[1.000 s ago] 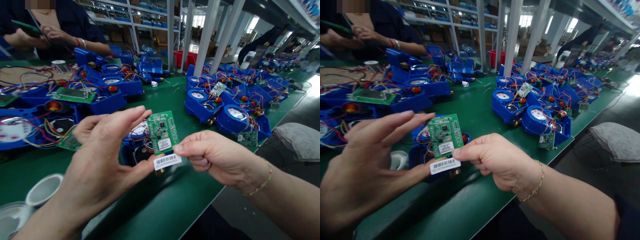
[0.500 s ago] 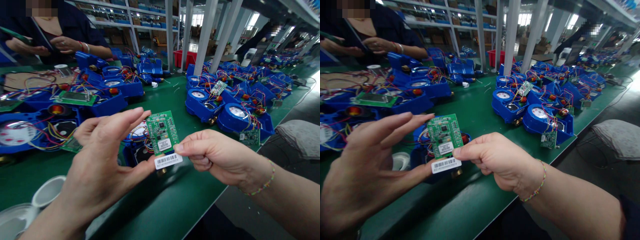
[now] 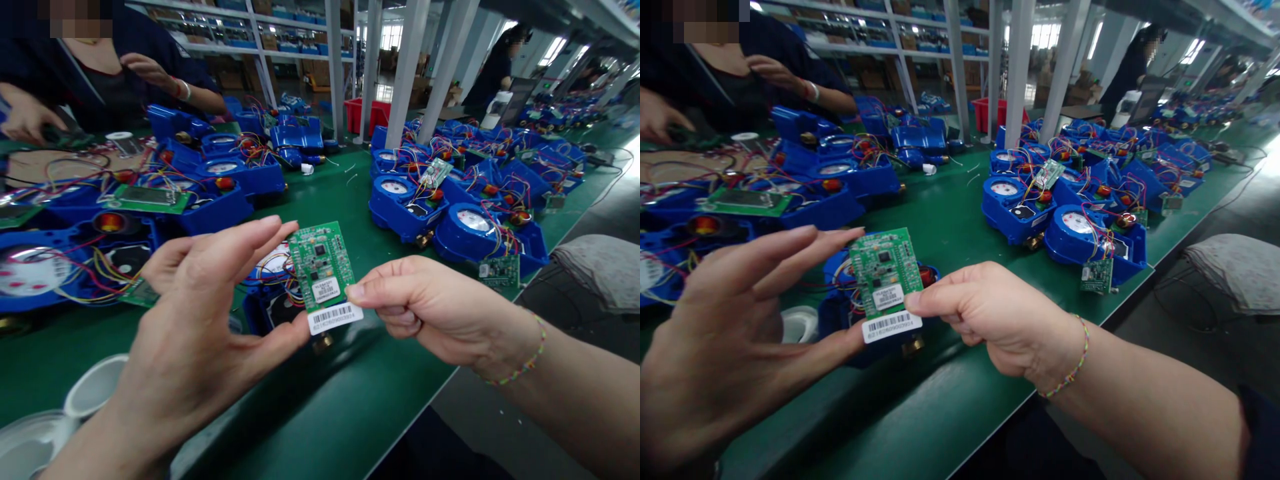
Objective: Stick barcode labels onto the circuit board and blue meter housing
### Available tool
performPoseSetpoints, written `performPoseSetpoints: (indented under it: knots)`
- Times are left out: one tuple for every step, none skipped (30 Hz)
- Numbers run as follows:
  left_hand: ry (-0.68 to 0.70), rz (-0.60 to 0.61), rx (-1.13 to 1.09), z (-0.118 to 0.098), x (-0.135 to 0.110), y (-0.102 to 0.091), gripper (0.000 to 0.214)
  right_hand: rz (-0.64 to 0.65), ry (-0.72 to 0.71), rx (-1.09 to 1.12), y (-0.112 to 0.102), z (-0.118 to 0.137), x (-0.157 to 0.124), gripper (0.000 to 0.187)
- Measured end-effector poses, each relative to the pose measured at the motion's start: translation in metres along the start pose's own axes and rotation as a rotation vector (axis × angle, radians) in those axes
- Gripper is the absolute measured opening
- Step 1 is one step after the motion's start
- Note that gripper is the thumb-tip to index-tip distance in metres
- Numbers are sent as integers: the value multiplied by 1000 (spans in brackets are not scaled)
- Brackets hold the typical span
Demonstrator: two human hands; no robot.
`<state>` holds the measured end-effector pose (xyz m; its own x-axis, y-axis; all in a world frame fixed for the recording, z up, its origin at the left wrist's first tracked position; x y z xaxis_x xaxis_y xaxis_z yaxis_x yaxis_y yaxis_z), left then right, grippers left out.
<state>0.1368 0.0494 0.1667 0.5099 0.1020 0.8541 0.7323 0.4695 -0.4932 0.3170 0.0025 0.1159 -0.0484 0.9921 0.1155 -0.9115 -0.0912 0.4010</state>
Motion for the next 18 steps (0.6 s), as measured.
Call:
performPoseSetpoints:
  knots:
    - [10,-2,-5,-1,0,0,95,3,0,-1,0,0,0,35]
    - [21,-6,-17,-2,0,0,94,4,-2,-2,1,0,-1,33]
    - [22,-9,-22,-2,1,-1,93,-1,-4,-7,1,0,-1,30]
    - [21,-14,-7,-2,1,-1,91,-8,-3,-14,1,1,-1,27]
    - [22,-17,2,-3,1,-1,89,-13,-2,-20,1,1,-2,24]
    - [22,-19,14,-3,2,-2,88,-18,-1,-27,1,2,-2,23]
    - [25,-21,27,-3,2,-2,86,-25,5,-26,1,2,-2,23]
    - [28,-23,43,-3,2,-2,86,-31,6,-26,1,2,-1,23]
    - [33,-22,46,-3,3,-3,87,-27,5,-24,1,2,-1,23]
    - [37,-18,35,-3,3,-3,87,-18,2,-20,1,1,0,22]
    - [40,-19,36,-4,4,-3,86,-9,-3,-21,1,1,1,24]
    - [46,-22,45,-4,4,-3,84,-1,-9,-22,1,1,1,27]
    - [58,-23,45,-5,4,-3,83,5,-13,-22,1,0,1,31]
    - [69,-26,44,-6,4,-3,82,7,-14,-20,1,0,2,33]
    - [86,-30,54,-7,4,-3,81,6,-11,-17,1,0,1,33]
    - [99,-40,74,-7,4,-3,81,6,-7,-10,1,0,1,32]
    - [102,-44,68,-6,4,-3,83,7,-9,3,0,1,-1,31]
    - [88,-48,37,-4,4,-3,86,11,-17,10,-1,1,-2,30]
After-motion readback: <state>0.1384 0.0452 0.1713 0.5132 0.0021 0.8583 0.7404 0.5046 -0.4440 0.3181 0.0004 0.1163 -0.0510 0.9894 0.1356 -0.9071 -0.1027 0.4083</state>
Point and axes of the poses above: each hand's wrist, its own x-axis towards the middle knuckle, its own y-axis out of the palm, z = x × y, the point moved 5 cm from there along x, towards the middle knuckle, and after that the axes turned 5 degrees about -y, right-handed, at the moved point
